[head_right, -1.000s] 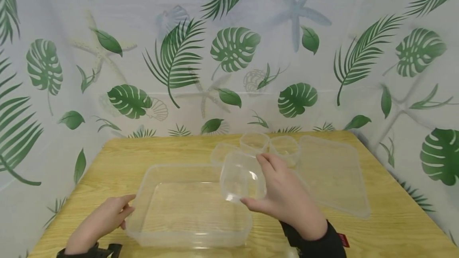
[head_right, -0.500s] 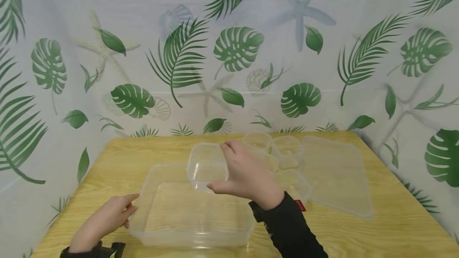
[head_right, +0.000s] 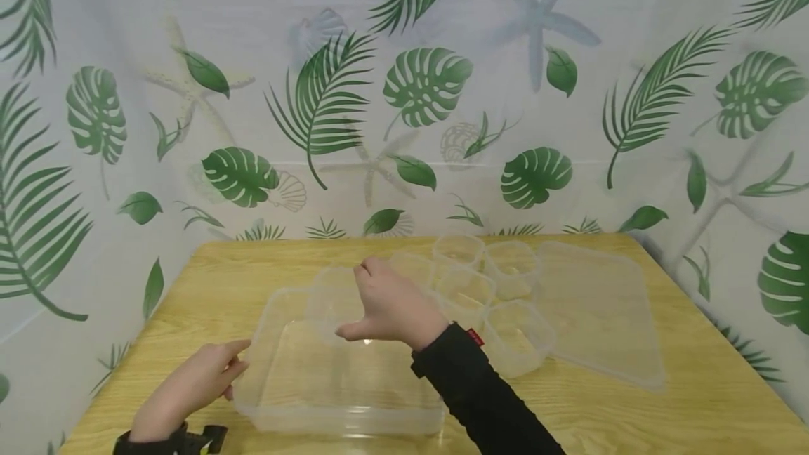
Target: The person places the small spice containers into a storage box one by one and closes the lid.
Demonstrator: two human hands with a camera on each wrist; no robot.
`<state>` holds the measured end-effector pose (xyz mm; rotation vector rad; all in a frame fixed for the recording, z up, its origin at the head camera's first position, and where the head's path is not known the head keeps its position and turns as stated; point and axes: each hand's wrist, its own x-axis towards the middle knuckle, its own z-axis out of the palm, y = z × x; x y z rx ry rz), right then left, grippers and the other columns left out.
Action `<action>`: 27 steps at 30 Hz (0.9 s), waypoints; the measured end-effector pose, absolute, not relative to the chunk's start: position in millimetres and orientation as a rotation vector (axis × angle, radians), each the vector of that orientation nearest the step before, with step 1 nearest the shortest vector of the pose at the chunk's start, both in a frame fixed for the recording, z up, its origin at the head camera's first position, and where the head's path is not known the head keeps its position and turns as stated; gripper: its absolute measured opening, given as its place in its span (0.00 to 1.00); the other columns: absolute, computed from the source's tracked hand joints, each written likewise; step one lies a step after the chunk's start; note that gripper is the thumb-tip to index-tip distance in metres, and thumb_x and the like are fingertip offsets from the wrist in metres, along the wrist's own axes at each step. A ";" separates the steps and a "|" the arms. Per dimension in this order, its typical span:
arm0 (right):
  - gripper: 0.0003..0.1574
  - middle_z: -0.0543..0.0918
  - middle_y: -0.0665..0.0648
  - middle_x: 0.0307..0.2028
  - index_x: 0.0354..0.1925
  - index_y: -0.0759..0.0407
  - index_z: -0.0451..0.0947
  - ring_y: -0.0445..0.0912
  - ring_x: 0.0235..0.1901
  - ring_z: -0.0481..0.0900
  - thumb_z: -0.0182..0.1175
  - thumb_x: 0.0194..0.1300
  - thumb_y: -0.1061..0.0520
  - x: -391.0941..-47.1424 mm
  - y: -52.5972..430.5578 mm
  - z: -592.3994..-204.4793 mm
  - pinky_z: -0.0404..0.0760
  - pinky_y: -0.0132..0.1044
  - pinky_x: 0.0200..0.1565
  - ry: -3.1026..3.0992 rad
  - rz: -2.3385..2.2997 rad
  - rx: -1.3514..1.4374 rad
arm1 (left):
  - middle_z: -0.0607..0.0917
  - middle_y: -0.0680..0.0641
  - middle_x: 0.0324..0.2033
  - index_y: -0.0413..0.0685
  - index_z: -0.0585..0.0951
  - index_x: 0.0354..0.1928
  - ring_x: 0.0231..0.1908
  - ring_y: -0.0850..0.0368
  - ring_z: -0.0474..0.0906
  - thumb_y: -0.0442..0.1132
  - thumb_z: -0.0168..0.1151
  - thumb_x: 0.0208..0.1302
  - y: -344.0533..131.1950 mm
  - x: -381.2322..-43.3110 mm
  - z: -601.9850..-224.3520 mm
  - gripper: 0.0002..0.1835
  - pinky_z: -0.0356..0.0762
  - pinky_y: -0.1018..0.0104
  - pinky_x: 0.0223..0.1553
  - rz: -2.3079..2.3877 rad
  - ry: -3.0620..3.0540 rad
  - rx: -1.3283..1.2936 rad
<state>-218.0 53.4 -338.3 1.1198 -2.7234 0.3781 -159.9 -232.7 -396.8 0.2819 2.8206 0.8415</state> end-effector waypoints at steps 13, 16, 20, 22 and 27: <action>0.54 0.69 0.69 0.52 0.56 0.75 0.64 0.55 0.50 0.71 0.62 0.48 0.34 -234.6 26.3 -375.0 0.70 0.40 0.50 -2.805 0.278 1.148 | 0.80 0.45 0.30 0.30 0.69 0.55 0.16 0.58 0.71 0.32 0.53 0.61 -234.3 -161.4 -402.2 0.21 0.64 0.64 0.22 0.814 2.832 0.315; 0.55 0.68 0.69 0.54 0.58 0.74 0.63 0.56 0.52 0.70 0.62 0.48 0.34 -237.1 23.6 -383.2 0.69 0.41 0.51 -2.843 0.281 1.126 | 0.79 0.45 0.29 0.28 0.68 0.55 0.16 0.59 0.70 0.32 0.53 0.61 -237.2 -163.7 -406.0 0.21 0.64 0.65 0.22 0.784 2.839 0.377; 0.56 0.67 0.69 0.55 0.59 0.74 0.61 0.56 0.54 0.68 0.62 0.48 0.34 -239.4 21.6 -393.1 0.68 0.41 0.52 -2.870 0.267 1.132 | 0.78 0.46 0.26 0.29 0.68 0.55 0.16 0.59 0.70 0.32 0.53 0.61 -237.1 -163.5 -405.1 0.21 0.64 0.65 0.22 0.779 2.838 0.370; 0.55 0.67 0.70 0.55 0.58 0.75 0.61 0.57 0.55 0.68 0.63 0.48 0.34 -240.4 21.3 -397.5 0.67 0.41 0.53 -2.874 0.261 1.143 | 0.78 0.47 0.26 0.30 0.68 0.56 0.16 0.58 0.71 0.32 0.53 0.61 -235.3 -161.8 -402.1 0.21 0.64 0.64 0.22 0.795 2.839 0.333; 0.54 0.68 0.70 0.54 0.57 0.76 0.62 0.57 0.53 0.69 0.62 0.49 0.35 -243.2 20.7 -404.2 0.67 0.42 0.53 -2.895 0.291 1.151 | 0.77 0.48 0.24 0.30 0.68 0.57 0.17 0.57 0.71 0.32 0.53 0.61 -232.9 -159.1 -398.0 0.22 0.64 0.65 0.21 0.796 2.845 0.297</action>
